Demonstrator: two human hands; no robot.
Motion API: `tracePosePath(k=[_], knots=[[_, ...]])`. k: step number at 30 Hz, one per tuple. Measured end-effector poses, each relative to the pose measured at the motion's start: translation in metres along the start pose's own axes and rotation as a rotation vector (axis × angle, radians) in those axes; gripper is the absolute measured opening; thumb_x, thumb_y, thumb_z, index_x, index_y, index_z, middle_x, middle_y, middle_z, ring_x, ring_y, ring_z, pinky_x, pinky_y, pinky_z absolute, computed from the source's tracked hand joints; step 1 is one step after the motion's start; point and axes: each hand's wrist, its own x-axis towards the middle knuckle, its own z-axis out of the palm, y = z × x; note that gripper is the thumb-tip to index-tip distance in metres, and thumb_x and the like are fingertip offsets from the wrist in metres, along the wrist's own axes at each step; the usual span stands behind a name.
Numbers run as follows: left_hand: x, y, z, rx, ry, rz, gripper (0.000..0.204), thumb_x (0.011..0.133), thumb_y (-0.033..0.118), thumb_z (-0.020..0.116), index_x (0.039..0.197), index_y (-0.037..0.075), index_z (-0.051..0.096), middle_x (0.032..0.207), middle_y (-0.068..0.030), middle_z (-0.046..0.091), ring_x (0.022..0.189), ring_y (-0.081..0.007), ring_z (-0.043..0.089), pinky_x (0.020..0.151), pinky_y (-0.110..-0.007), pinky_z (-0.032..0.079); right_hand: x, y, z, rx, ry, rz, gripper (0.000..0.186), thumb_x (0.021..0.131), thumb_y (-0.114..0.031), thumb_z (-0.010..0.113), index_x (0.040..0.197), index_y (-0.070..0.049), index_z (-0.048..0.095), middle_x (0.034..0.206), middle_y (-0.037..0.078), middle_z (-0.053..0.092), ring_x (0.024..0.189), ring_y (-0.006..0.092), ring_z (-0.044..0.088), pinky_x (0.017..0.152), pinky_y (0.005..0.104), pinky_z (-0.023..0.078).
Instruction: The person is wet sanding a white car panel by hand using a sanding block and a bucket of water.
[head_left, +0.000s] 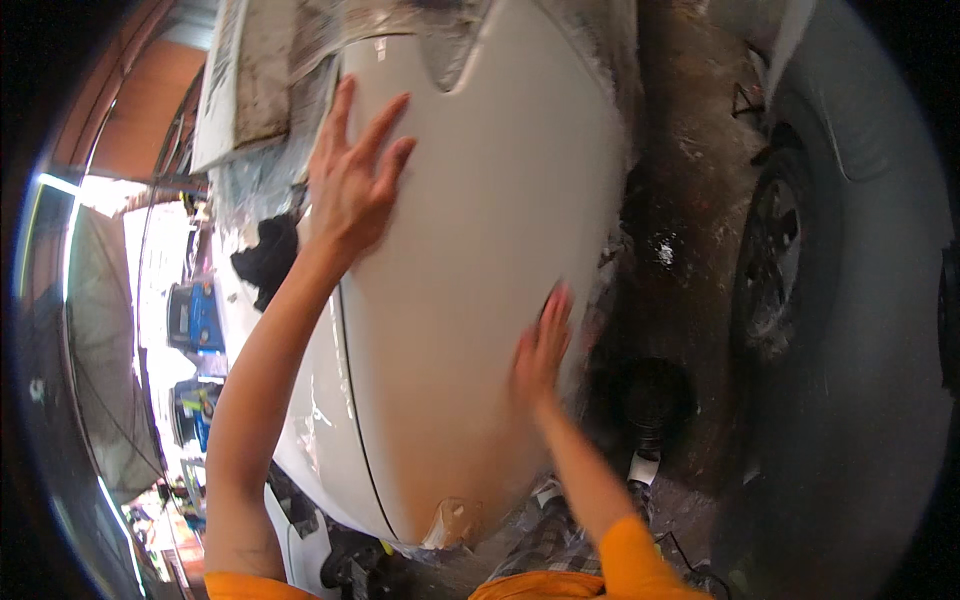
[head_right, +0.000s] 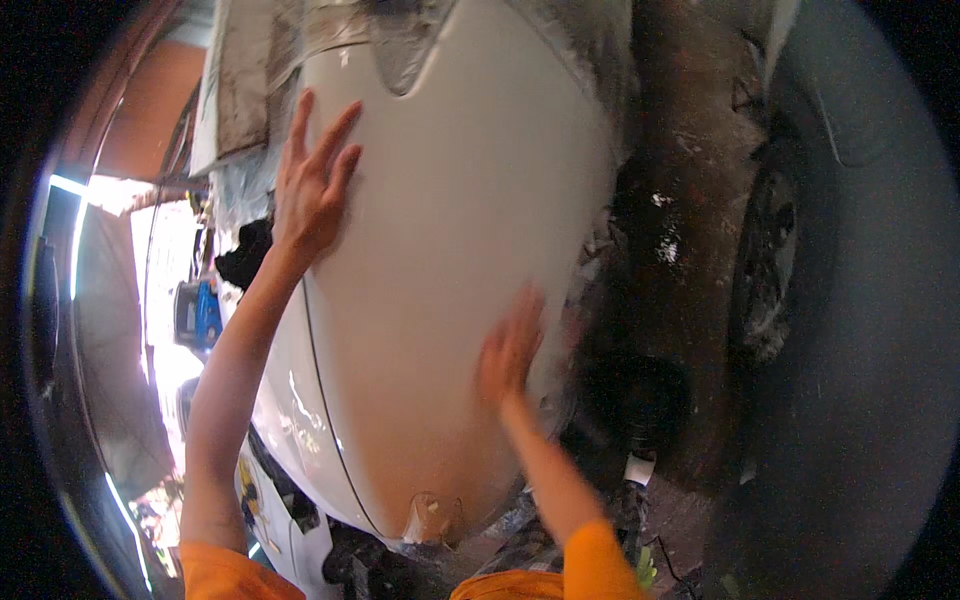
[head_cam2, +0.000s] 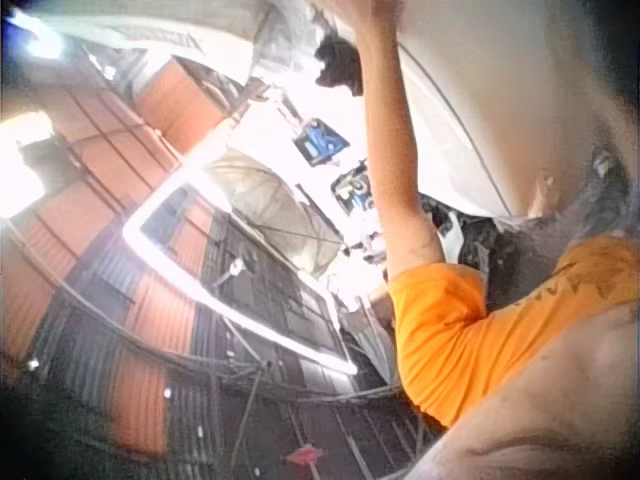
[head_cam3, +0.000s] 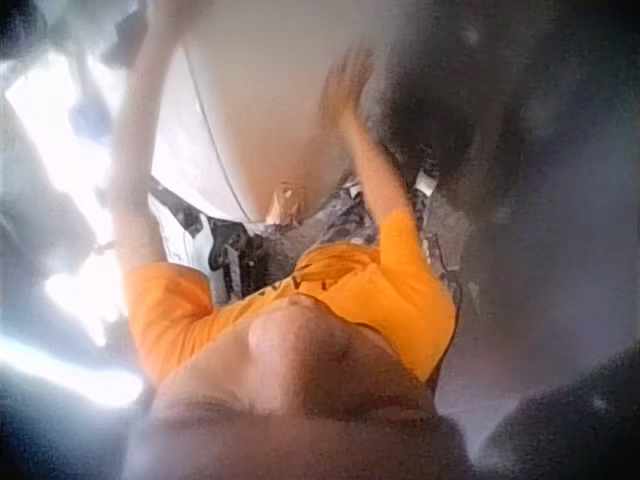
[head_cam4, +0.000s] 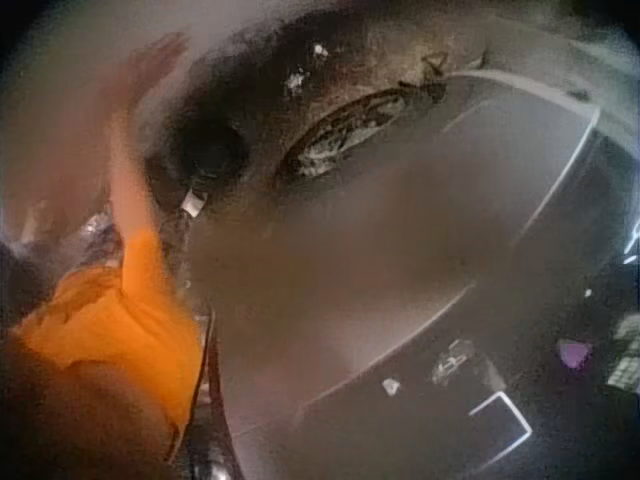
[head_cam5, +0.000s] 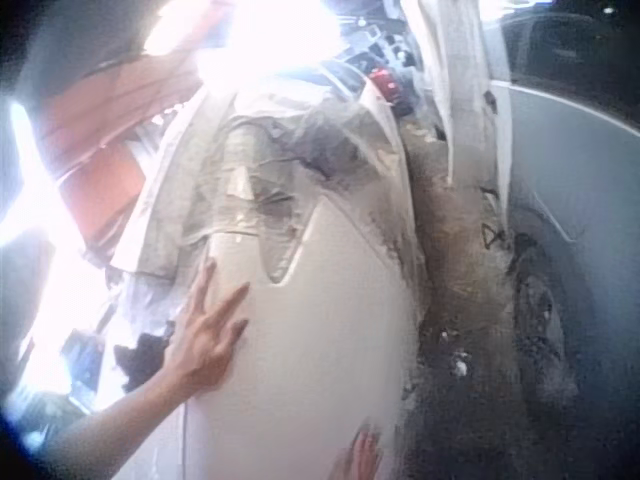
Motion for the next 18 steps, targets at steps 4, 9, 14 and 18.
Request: tracePosePath(k=[4, 9, 14, 18], knots=[[0.013, 0.011, 0.008, -0.038, 0.056, 0.026, 0.045, 0.102, 0.046, 0.049, 0.143, 0.029, 0.057, 0.165, -0.0158, 0.022, 0.145, -0.0421, 0.035, 0.116, -0.052, 0.032, 0.196, -0.054, -0.042, -0.038, 0.175, -0.154, 0.06, 0.109, -0.032, 0.031, 0.161, -0.009, 0.014, 0.168, 0.015, 0.01, 0.156, 0.032, 0.007, 0.123, 0.0543, 0.004], [-0.004, -0.002, 0.011, -0.011, 0.099, 0.018, 0.044, 0.098, 0.047, 0.056, 0.139, 0.03, 0.06, 0.162, -0.0162, 0.028, 0.141, -0.0396, 0.039, 0.114, -0.054, 0.031, -0.122, -0.069, 0.034, -0.071, -0.111, -0.458, 0.081, 0.095, -0.033, 0.052, 0.16, -0.004, 0.013, 0.168, 0.021, 0.009, 0.154, 0.0446, 0.006, 0.115, 0.0734, 0.006], [-0.009, -0.002, 0.001, 0.044, 0.088, -0.027, 0.042, 0.1, 0.04, 0.055, 0.141, 0.029, 0.059, 0.163, -0.0146, 0.027, 0.142, -0.0387, 0.039, 0.114, -0.052, 0.032, -0.074, -0.1, 0.016, -0.15, -0.203, -0.674, 0.08, 0.095, -0.036, 0.054, 0.16, -0.005, 0.02, 0.168, 0.017, 0.013, 0.155, 0.0386, 0.011, 0.116, 0.0711, 0.006], [0.006, 0.005, 0.005, -0.035, 0.143, -0.058, 0.04, 0.101, 0.038, 0.054, 0.14, 0.029, 0.059, 0.163, -0.0128, 0.029, 0.142, -0.0375, 0.04, 0.114, -0.051, 0.031, 0.111, -0.177, -0.012, -0.204, 0.047, -0.575, 0.078, 0.097, -0.03, 0.052, 0.16, -0.002, 0.014, 0.168, 0.018, 0.013, 0.155, 0.0365, 0.012, 0.12, 0.0633, 0.006]])
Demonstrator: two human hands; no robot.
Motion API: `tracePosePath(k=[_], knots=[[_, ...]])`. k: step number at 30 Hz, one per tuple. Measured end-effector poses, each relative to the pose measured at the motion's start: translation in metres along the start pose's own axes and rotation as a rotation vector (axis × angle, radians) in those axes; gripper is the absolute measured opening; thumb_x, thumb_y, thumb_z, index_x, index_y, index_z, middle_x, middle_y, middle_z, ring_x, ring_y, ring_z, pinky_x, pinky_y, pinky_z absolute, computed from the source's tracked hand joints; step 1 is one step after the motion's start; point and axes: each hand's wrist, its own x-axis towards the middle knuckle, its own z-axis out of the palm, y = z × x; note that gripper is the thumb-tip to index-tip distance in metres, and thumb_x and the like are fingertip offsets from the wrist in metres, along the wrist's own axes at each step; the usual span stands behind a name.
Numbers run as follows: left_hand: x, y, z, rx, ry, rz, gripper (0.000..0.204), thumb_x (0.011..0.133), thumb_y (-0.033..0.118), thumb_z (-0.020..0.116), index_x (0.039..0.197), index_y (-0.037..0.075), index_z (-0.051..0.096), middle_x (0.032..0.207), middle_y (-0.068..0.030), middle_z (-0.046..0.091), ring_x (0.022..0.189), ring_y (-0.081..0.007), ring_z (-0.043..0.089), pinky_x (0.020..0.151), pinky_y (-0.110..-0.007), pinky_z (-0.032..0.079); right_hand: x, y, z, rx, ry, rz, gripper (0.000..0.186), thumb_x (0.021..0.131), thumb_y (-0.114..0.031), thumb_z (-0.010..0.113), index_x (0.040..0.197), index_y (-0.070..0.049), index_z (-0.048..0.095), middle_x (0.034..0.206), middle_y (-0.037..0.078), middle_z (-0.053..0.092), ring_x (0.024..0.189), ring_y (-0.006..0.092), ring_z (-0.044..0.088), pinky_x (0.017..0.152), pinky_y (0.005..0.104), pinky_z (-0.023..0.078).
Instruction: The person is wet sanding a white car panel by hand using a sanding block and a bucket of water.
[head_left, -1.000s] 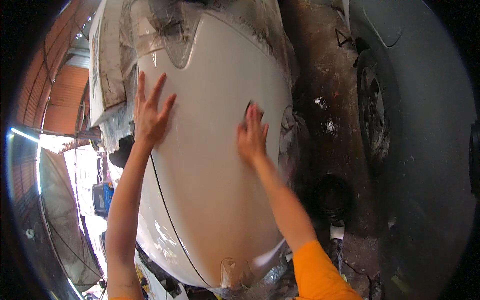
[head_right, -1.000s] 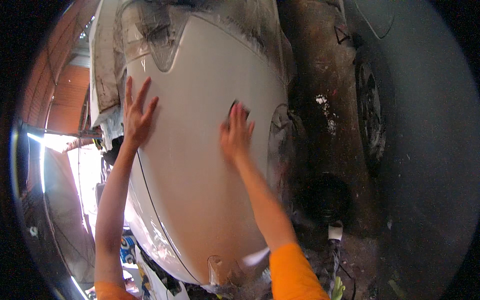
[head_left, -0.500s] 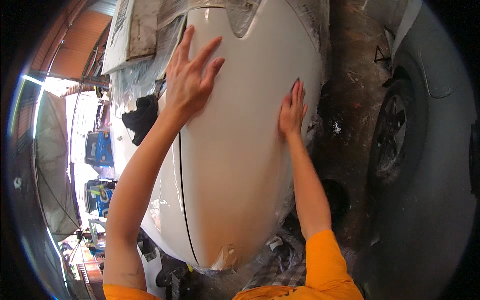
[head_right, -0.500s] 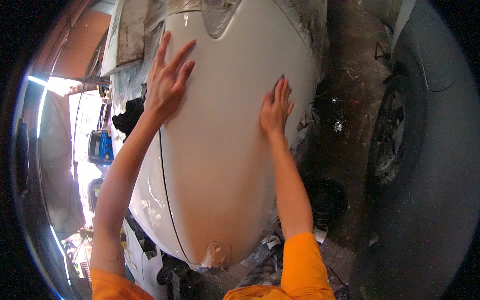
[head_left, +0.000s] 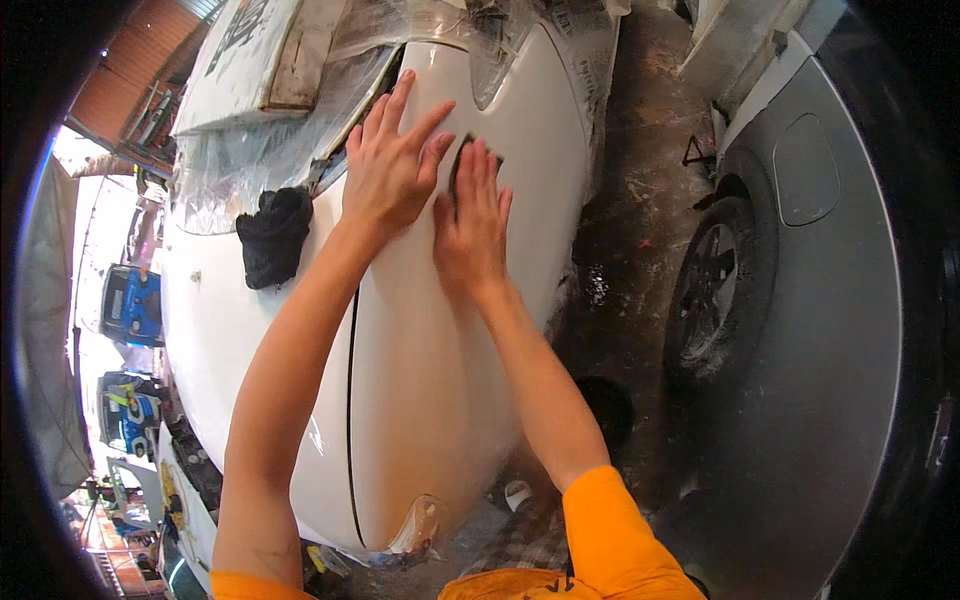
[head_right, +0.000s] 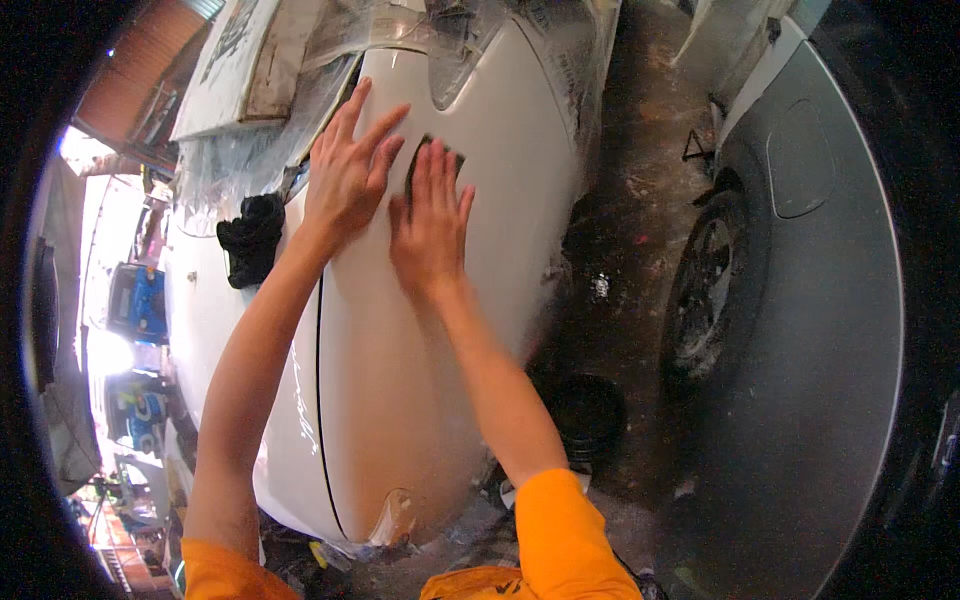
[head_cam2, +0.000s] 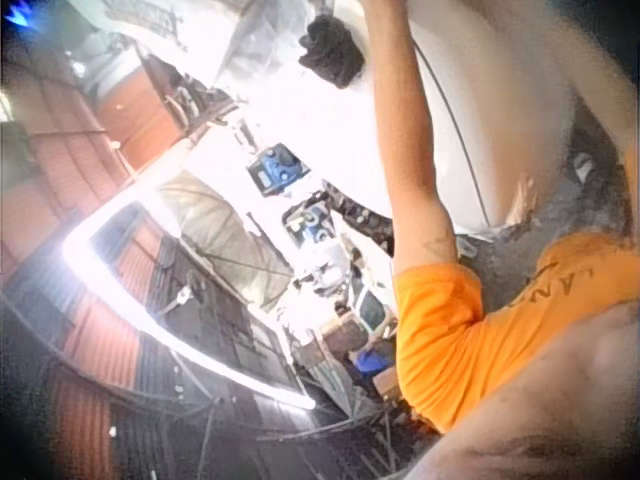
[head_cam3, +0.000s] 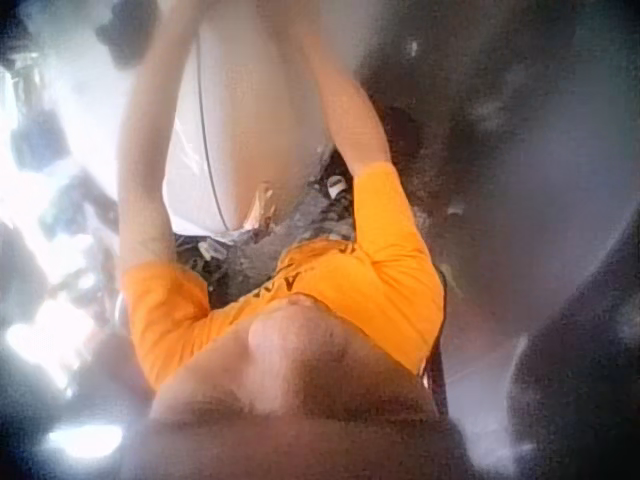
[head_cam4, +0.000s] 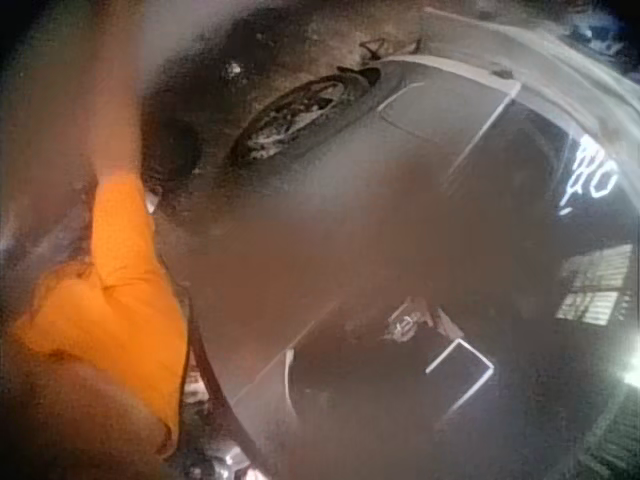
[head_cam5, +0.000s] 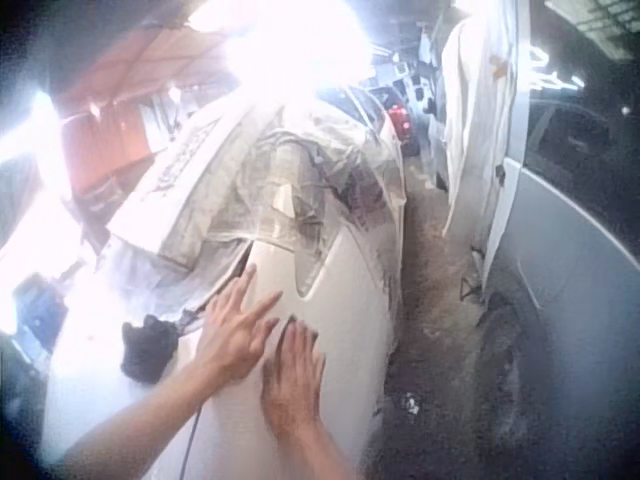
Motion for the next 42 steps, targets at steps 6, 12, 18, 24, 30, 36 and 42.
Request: tracePosePath(k=[6, 12, 18, 24, 30, 36, 42], knots=[[-0.013, -0.007, 0.004, -0.031, 0.01, -0.052, 0.04, 0.101, 0.042, 0.053, 0.138, 0.03, 0.06, 0.163, -0.0077, 0.03, 0.14, -0.0362, 0.042, 0.113, -0.054, 0.031, -0.259, -0.081, 0.017, 0.156, -0.247, 0.142, 0.088, 0.089, -0.017, 0.056, 0.16, 0.002, 0.007, 0.166, 0.027, 0.003, 0.153, 0.0472, 0.0, 0.119, 0.0648, -0.002], [-0.011, -0.006, 0.007, 0.049, 0.066, -0.003, 0.041, 0.1, 0.045, 0.054, 0.138, 0.029, 0.06, 0.161, -0.0108, 0.033, 0.139, -0.0358, 0.044, 0.111, -0.051, 0.037, -0.176, 0.049, 0.022, 0.233, -0.09, 0.406, 0.068, 0.106, -0.021, 0.039, 0.163, -0.014, 0.003, 0.17, 0.011, -0.003, 0.156, 0.0289, 0.001, 0.123, 0.055, -0.002], [-0.015, 0.014, -0.002, -0.13, -0.103, -0.114, 0.041, 0.097, 0.034, 0.058, 0.132, 0.013, 0.065, 0.157, -0.0229, 0.035, 0.142, -0.0434, 0.037, 0.117, -0.052, 0.03, -0.268, 0.044, 0.036, 0.223, 0.021, 0.407, 0.069, 0.105, -0.032, 0.04, 0.162, -0.01, 0.009, 0.169, 0.017, 0.006, 0.155, 0.0374, 0.005, 0.121, 0.0615, 0.006], [-0.006, -0.044, 0.03, 0.382, 0.094, 0.485, 0.042, 0.099, 0.02, 0.054, 0.14, 0.019, 0.057, 0.155, -0.0084, 0.043, 0.14, -0.0391, 0.042, 0.112, -0.046, 0.042, -0.493, -0.043, 0.063, 0.263, -0.044, 0.865, 0.081, 0.097, -0.014, 0.052, 0.161, -0.004, 0.004, 0.167, 0.024, 0.002, 0.154, 0.0424, 0.003, 0.121, 0.0589, 0.006], [0.01, -0.093, 0.052, 0.555, 0.111, 0.693, 0.046, 0.093, 0.012, 0.057, 0.139, 0.013, 0.056, 0.154, -0.0083, 0.043, 0.142, -0.0423, 0.038, 0.115, -0.048, 0.039, -0.313, 0.036, 0.039, 0.21, 0.025, 0.565, 0.073, 0.098, -0.015, 0.048, 0.161, -0.006, 0.013, 0.168, 0.019, 0.008, 0.155, 0.0394, 0.007, 0.122, 0.0572, 0.008], [0.008, -0.087, 0.054, 0.389, 0.093, 0.549, 0.046, 0.094, 0.038, 0.06, 0.137, 0.022, 0.061, 0.156, -0.0176, 0.038, 0.142, -0.0419, 0.038, 0.113, -0.053, 0.035, -0.564, -0.063, 0.051, 0.4, -0.32, 0.703, 0.09, 0.091, -0.017, 0.057, 0.16, 0.002, 0.002, 0.166, 0.026, -0.005, 0.155, 0.0407, -0.004, 0.12, 0.0631, 0.002], [0.013, -0.076, 0.053, 0.313, 0.109, 0.427, 0.048, 0.1, 0.055, 0.048, 0.14, 0.029, 0.057, 0.156, -0.0164, 0.04, 0.138, -0.0407, 0.045, 0.109, -0.049, 0.042, -0.297, 0.059, 0.021, -0.1, -0.096, 0.322, 0.084, 0.096, -0.028, 0.056, 0.16, -0.002, 0.009, 0.167, 0.023, 0.008, 0.154, 0.0401, 0.011, 0.12, 0.0646, 0.009]])
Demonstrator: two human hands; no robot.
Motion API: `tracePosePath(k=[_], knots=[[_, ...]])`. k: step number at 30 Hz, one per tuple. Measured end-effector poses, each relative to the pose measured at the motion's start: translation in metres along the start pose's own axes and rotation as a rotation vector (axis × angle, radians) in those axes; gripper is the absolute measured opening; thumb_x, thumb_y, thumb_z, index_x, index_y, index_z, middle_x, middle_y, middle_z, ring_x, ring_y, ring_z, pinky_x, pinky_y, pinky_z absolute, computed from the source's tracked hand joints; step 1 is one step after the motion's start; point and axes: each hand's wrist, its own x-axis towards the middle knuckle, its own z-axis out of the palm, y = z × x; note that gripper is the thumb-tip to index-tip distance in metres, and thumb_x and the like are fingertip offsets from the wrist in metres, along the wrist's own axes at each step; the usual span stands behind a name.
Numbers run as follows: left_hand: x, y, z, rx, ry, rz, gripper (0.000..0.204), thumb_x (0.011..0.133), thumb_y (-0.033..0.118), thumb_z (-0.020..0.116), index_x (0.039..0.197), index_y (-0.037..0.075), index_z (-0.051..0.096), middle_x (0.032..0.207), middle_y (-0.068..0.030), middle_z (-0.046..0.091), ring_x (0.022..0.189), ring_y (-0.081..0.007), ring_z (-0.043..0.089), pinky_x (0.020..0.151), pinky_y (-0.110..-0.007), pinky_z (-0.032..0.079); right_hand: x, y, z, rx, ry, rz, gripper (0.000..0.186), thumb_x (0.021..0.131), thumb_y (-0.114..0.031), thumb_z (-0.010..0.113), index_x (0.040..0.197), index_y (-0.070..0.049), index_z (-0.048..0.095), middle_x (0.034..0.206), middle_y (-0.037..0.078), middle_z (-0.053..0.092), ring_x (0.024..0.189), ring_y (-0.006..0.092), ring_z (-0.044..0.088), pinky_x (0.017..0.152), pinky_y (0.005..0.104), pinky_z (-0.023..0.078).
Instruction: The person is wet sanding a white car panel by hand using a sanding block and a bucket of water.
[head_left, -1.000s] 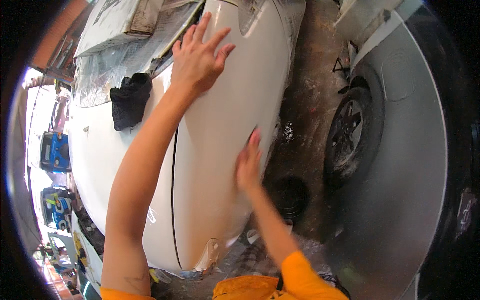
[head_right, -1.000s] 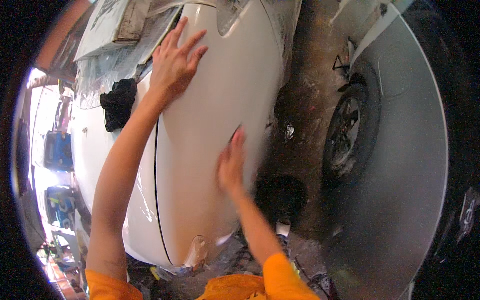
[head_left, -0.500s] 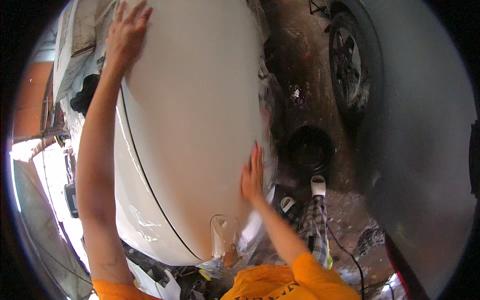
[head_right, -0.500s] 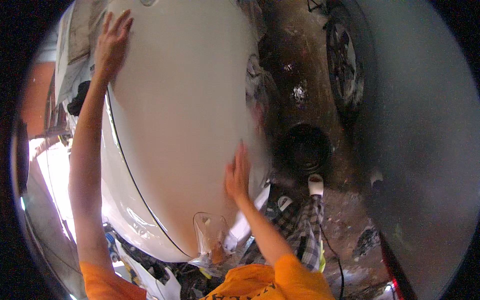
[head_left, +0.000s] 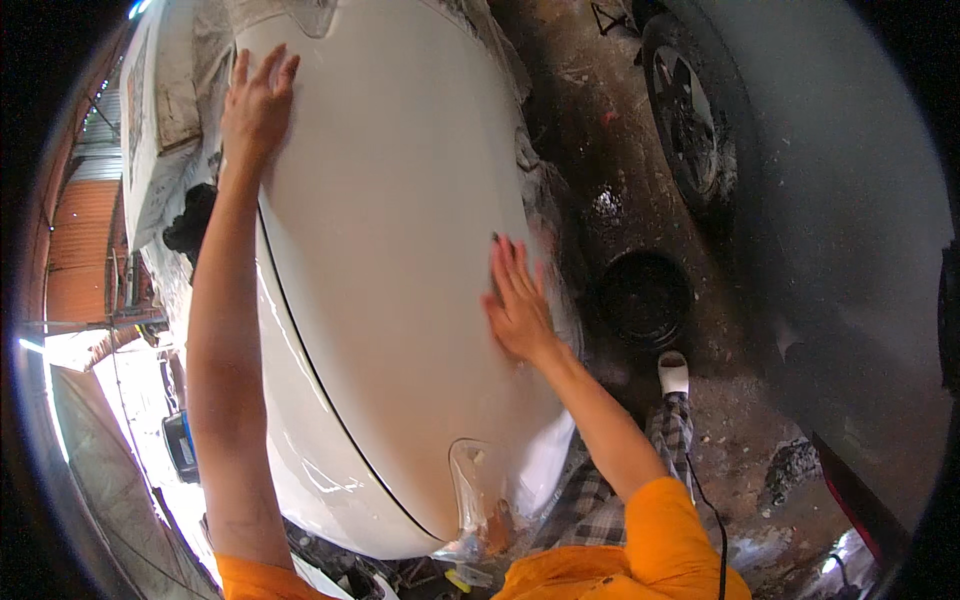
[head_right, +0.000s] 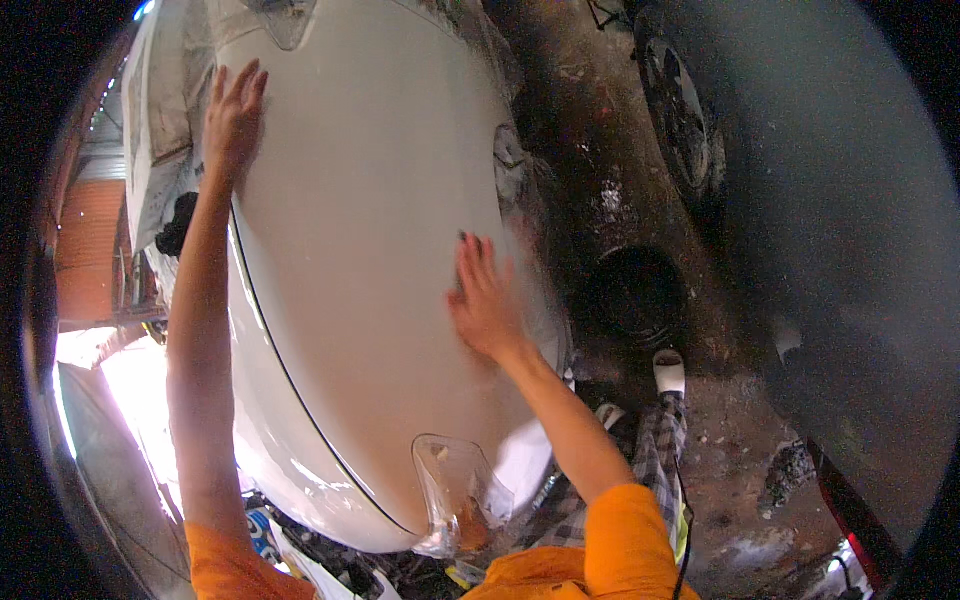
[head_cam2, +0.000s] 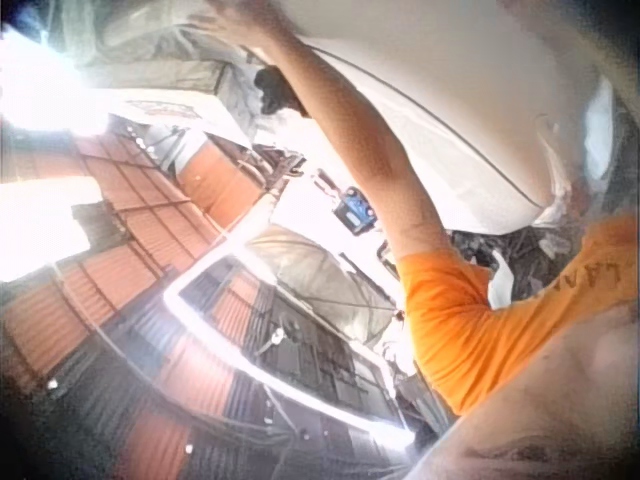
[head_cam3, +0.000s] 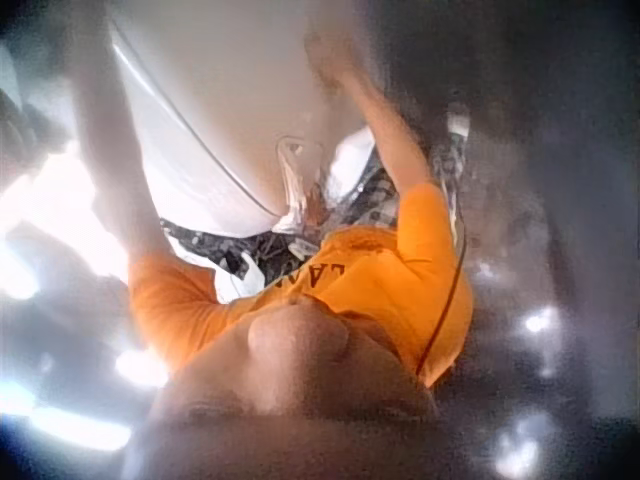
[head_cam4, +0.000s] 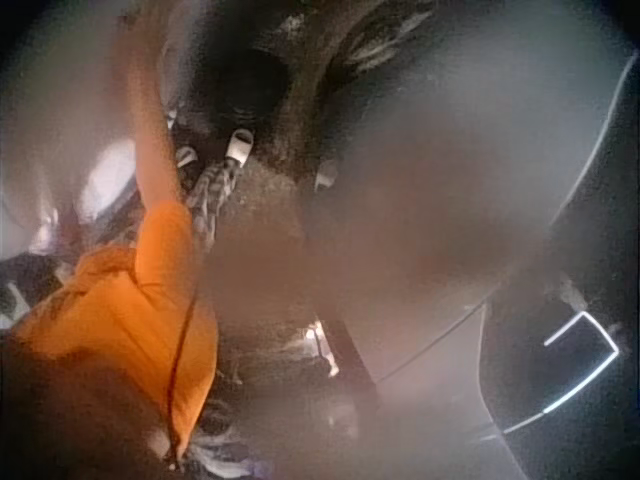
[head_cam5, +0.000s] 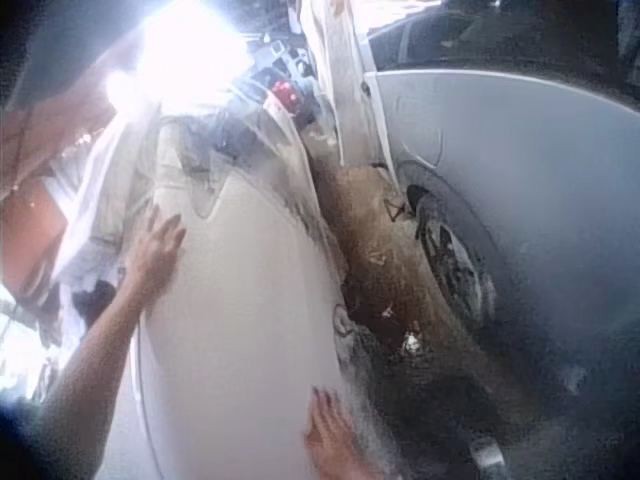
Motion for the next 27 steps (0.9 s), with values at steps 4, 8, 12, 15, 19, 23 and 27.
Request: tracePosePath(k=[4, 8, 12, 15, 19, 23, 27], knots=[[-0.005, 0.032, -0.018, -0.241, -0.033, -0.234, 0.048, 0.099, 0.055, 0.049, 0.139, 0.029, 0.059, 0.156, -0.0208, 0.038, 0.135, -0.0419, 0.048, 0.108, -0.048, 0.042, -0.031, -0.08, 0.019, 0.306, 0.095, -0.052, 0.085, 0.096, -0.036, 0.055, 0.16, -0.002, 0.011, 0.168, 0.02, 0.006, 0.154, 0.0398, 0.01, 0.12, 0.0639, 0.01], [0.0, 0.04, -0.05, -0.198, -0.051, -0.277, 0.046, 0.098, 0.051, 0.054, 0.136, 0.026, 0.061, 0.156, -0.0216, 0.038, 0.135, -0.0422, 0.047, 0.109, -0.048, 0.041, -0.101, -0.108, 0.007, 0.342, -0.067, -0.128, 0.083, 0.098, -0.038, 0.049, 0.161, -0.004, 0.007, 0.169, 0.018, 0.004, 0.155, 0.0377, 0.006, 0.121, 0.0617, 0.007], [0.016, 0.056, -0.054, -0.323, -0.028, -0.32, 0.042, 0.098, 0.041, 0.06, 0.135, 0.022, 0.062, 0.157, -0.0205, 0.036, 0.138, -0.0413, 0.044, 0.112, -0.048, 0.037, 0.129, 0.005, -0.022, 0.242, 0.009, 0.017, 0.073, 0.102, -0.023, 0.045, 0.161, -0.005, 0.007, 0.168, 0.018, 0.006, 0.156, 0.0324, 0.006, 0.123, 0.0573, 0.003], [0.021, 0.062, -0.059, -0.365, -0.08, -0.345, 0.04, 0.098, 0.039, 0.059, 0.135, 0.022, 0.062, 0.159, -0.0196, 0.033, 0.14, -0.0414, 0.042, 0.113, -0.049, 0.036, 0.169, 0.015, -0.01, 0.338, 0.113, 0.094, 0.069, 0.103, -0.02, 0.043, 0.161, -0.005, 0.008, 0.169, 0.016, 0.007, 0.156, 0.0316, 0.006, 0.123, 0.0565, 0.003], [0.007, 0.049, -0.077, -0.327, -0.187, -0.361, 0.042, 0.099, 0.034, 0.06, 0.138, 0.02, 0.06, 0.161, -0.0185, 0.029, 0.144, -0.0407, 0.036, 0.115, -0.049, 0.033, -0.01, -0.102, 0.028, 0.404, -0.003, -0.049, 0.098, 0.085, -0.028, 0.067, 0.16, -0.003, 0.01, 0.168, 0.023, 0.003, 0.155, 0.0425, 0.005, 0.115, 0.0729, 0.004], [0.01, 0.05, -0.081, -0.366, -0.237, -0.407, 0.051, 0.099, 0.031, 0.06, 0.148, 0.022, 0.049, 0.163, -0.0169, 0.027, 0.145, -0.0403, 0.034, 0.117, -0.051, 0.029, 0.066, -0.1, -0.018, 0.187, -0.205, -0.536, 0.092, 0.092, -0.044, 0.055, 0.161, -0.004, 0.01, 0.17, 0.015, 0.003, 0.157, 0.0316, 0.006, 0.116, 0.0704, 0.002], [0.03, 0.056, -0.08, -0.434, -0.193, -0.408, 0.055, 0.098, 0.027, 0.06, 0.151, 0.02, 0.045, 0.162, -0.0166, 0.028, 0.145, -0.0406, 0.034, 0.117, -0.051, 0.029, 0.331, -0.083, -0.065, -0.104, 0.107, -0.489, 0.078, 0.099, -0.035, 0.047, 0.16, -0.001, 0.012, 0.167, 0.018, 0.016, 0.154, 0.0337, 0.017, 0.12, 0.0621, 0.013]])
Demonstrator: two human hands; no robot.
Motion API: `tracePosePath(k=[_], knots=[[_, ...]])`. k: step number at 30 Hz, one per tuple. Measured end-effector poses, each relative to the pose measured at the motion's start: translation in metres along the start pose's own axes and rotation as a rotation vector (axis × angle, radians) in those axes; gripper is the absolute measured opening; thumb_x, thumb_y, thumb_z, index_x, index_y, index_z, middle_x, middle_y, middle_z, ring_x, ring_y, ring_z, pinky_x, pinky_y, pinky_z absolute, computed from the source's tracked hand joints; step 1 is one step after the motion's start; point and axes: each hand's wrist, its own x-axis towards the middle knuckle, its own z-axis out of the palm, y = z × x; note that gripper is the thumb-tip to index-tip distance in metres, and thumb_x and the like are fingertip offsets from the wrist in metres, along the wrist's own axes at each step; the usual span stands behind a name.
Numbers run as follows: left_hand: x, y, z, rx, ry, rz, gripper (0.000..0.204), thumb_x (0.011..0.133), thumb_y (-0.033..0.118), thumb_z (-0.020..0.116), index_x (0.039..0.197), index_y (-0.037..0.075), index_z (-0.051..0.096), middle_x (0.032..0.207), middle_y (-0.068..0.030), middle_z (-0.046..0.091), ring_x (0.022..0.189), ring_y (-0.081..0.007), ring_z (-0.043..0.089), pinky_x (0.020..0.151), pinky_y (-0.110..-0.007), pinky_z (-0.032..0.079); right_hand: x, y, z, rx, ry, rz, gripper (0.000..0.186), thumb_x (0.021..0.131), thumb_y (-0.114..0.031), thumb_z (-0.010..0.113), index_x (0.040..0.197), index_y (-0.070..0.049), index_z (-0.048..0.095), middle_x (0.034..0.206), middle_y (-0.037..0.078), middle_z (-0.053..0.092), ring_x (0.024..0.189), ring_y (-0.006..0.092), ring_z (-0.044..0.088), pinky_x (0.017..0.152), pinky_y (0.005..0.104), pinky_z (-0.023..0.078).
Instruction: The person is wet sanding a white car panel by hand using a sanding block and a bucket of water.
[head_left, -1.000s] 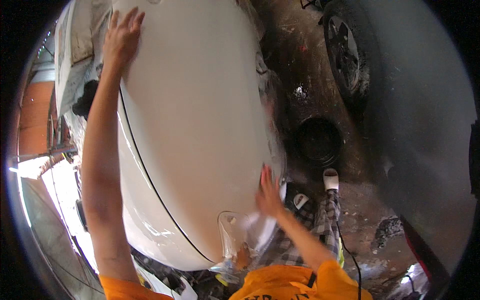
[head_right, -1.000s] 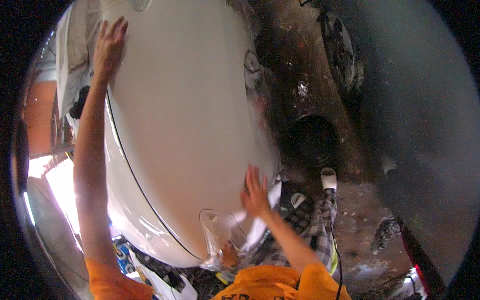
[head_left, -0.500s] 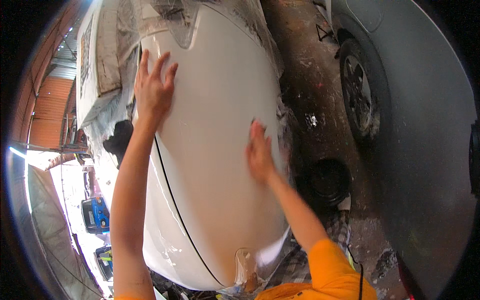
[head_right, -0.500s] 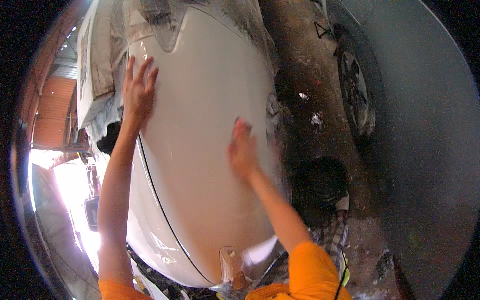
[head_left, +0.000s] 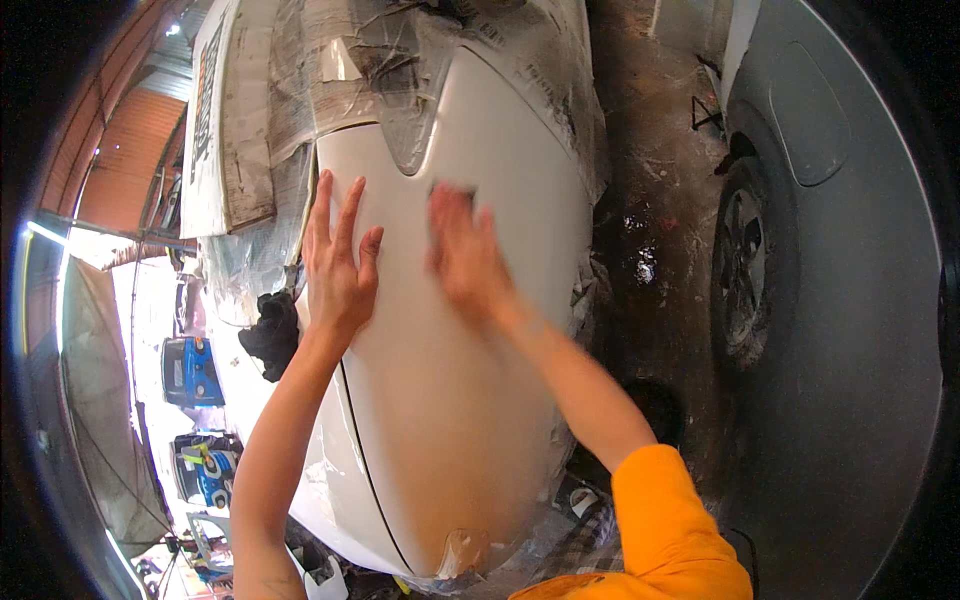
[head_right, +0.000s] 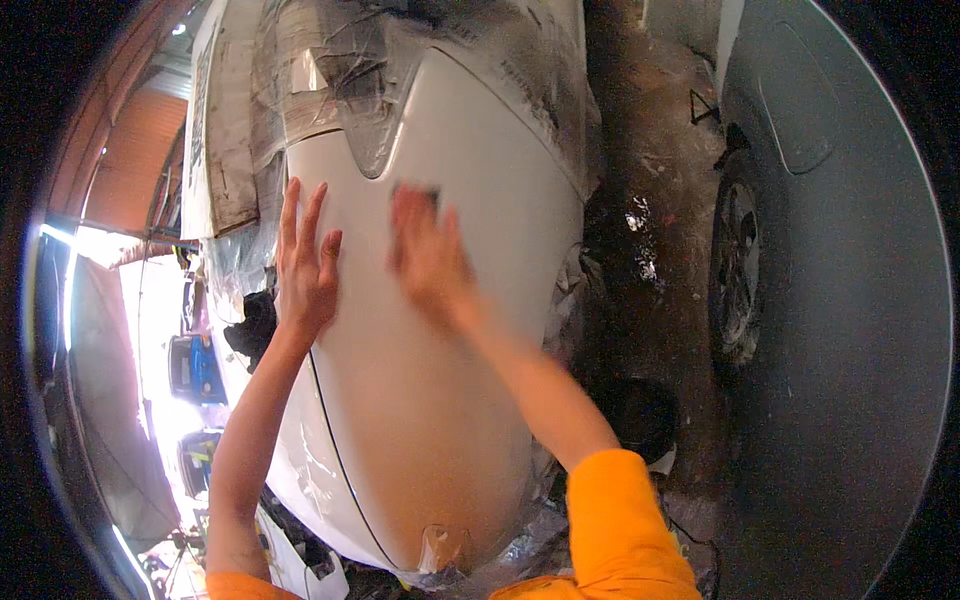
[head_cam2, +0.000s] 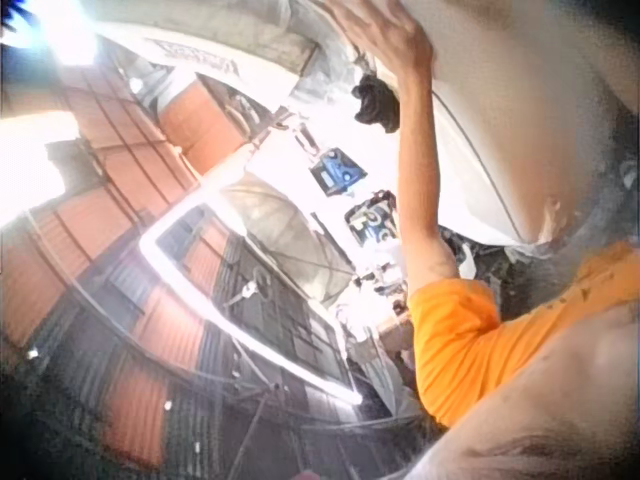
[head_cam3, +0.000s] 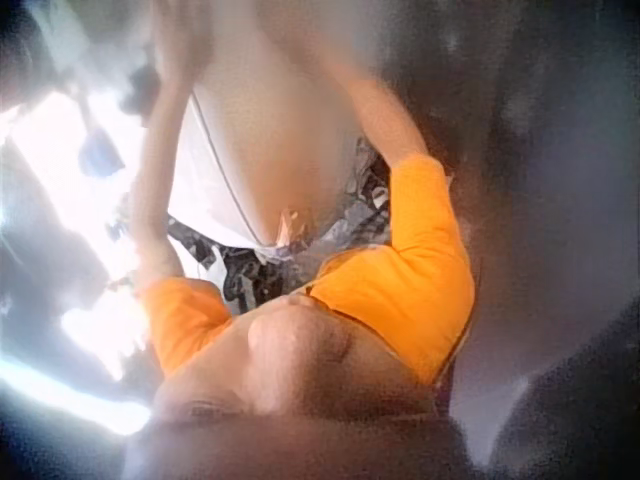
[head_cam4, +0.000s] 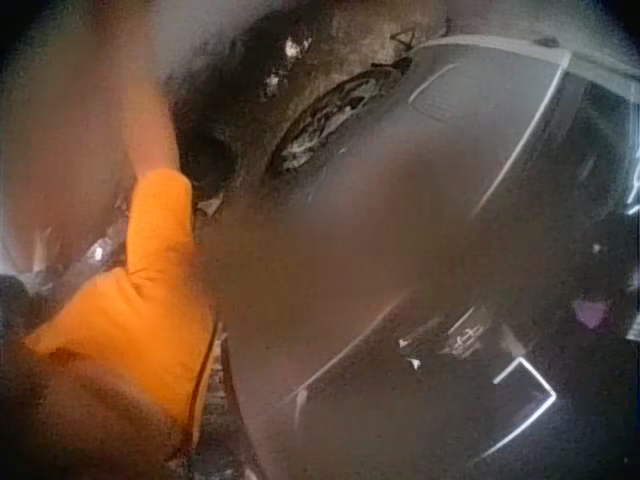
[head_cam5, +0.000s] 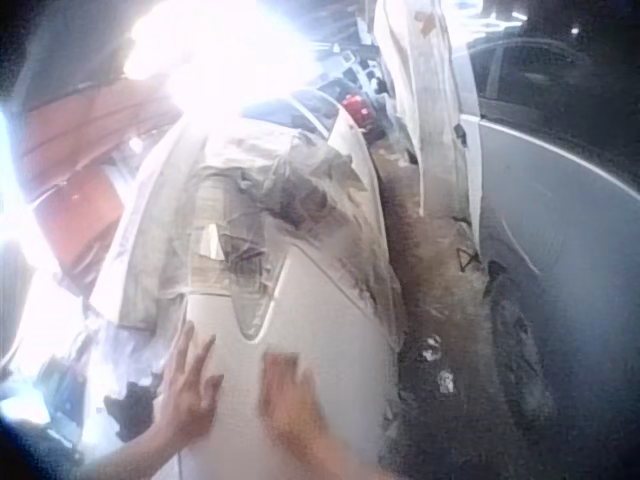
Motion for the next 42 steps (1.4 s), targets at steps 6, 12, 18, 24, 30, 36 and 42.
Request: tracePosePath(k=[6, 12, 18, 24, 30, 36, 42], knots=[[-0.015, -0.014, -0.005, 0.02, -0.049, -0.038, 0.053, 0.099, 0.024, 0.057, 0.151, 0.019, 0.045, 0.163, -0.0167, 0.027, 0.145, -0.0408, 0.034, 0.116, -0.051, 0.028, -0.097, -0.112, 0.007, 0.237, -0.285, 0.201, 0.091, 0.092, -0.041, 0.058, 0.159, 0.002, 0.014, 0.168, 0.019, 0.008, 0.155, 0.0374, 0.012, 0.119, 0.0668, 0.007], [-0.018, -0.016, -0.012, 0.007, -0.056, -0.049, 0.054, 0.098, 0.025, 0.058, 0.15, 0.019, 0.047, 0.163, -0.0165, 0.027, 0.145, -0.041, 0.034, 0.116, -0.051, 0.028, -0.073, -0.075, 0.022, 0.115, -0.14, 0.038, 0.085, 0.095, -0.042, 0.048, 0.158, 0.004, 0.014, 0.167, 0.023, 0.009, 0.154, 0.04, 0.012, 0.119, 0.0657, 0.008], [0.006, 0.004, 0.003, -0.039, -0.042, -0.04, 0.051, 0.1, 0.024, 0.053, 0.15, 0.018, 0.046, 0.165, -0.0154, 0.023, 0.149, -0.0391, 0.027, 0.12, -0.052, 0.023, 0.087, 0.12, 0.013, 0.344, 0.064, 0.54, 0.065, 0.107, -0.037, 0.035, 0.161, -0.008, 0.014, 0.168, 0.016, 0.009, 0.155, 0.0335, 0.011, 0.123, 0.0559, 0.007], [-0.009, -0.01, -0.012, 0.06, -0.12, -0.064, 0.05, 0.098, 0.024, 0.056, 0.147, 0.019, 0.05, 0.164, -0.0177, 0.023, 0.149, -0.0403, 0.027, 0.119, -0.053, 0.024, -0.212, -0.089, 0.024, 0.515, -0.171, 0.445, 0.079, 0.1, -0.027, 0.045, 0.161, -0.005, 0.001, 0.168, 0.021, -0.001, 0.154, 0.0449, -0.002, 0.117, 0.0678, -0.001], [0.012, 0.009, -0.005, 0.027, -0.089, -0.037, 0.052, 0.095, 0.021, 0.059, 0.146, 0.019, 0.051, 0.165, -0.0171, 0.021, 0.149, -0.0408, 0.027, 0.119, -0.053, 0.024, 0.084, 0.12, 0.008, 0.189, -0.03, 0.379, 0.066, 0.107, -0.035, 0.033, 0.16, -0.004, 0.008, 0.168, 0.017, 0.01, 0.154, 0.0356, 0.012, 0.122, 0.0608, 0.012], [-0.007, -0.006, -0.007, 0.106, -0.119, -0.071, 0.051, 0.095, 0.03, 0.062, 0.145, 0.02, 0.053, 0.165, -0.0172, 0.021, 0.147, -0.0403, 0.03, 0.115, -0.053, 0.027, -0.03, 0.012, 0.021, 0.401, -0.08, 0.463, 0.075, 0.101, -0.028, 0.045, 0.161, -0.004, 0.006, 0.169, 0.017, 0.004, 0.155, 0.0394, 0.006, 0.122, 0.0609, 0.009], [-0.004, -0.01, -0.011, 0.086, -0.128, -0.061, 0.051, 0.095, 0.028, 0.061, 0.145, 0.021, 0.053, 0.165, -0.0165, 0.022, 0.147, -0.0389, 0.03, 0.116, -0.053, 0.027, -0.095, -0.015, 0.027, 0.402, -0.13, 0.401, 0.08, 0.097, -0.025, 0.051, 0.16, -0.002, 0.007, 0.168, 0.02, 0.004, 0.155, 0.0399, 0.006, 0.121, 0.0626, 0.008]])
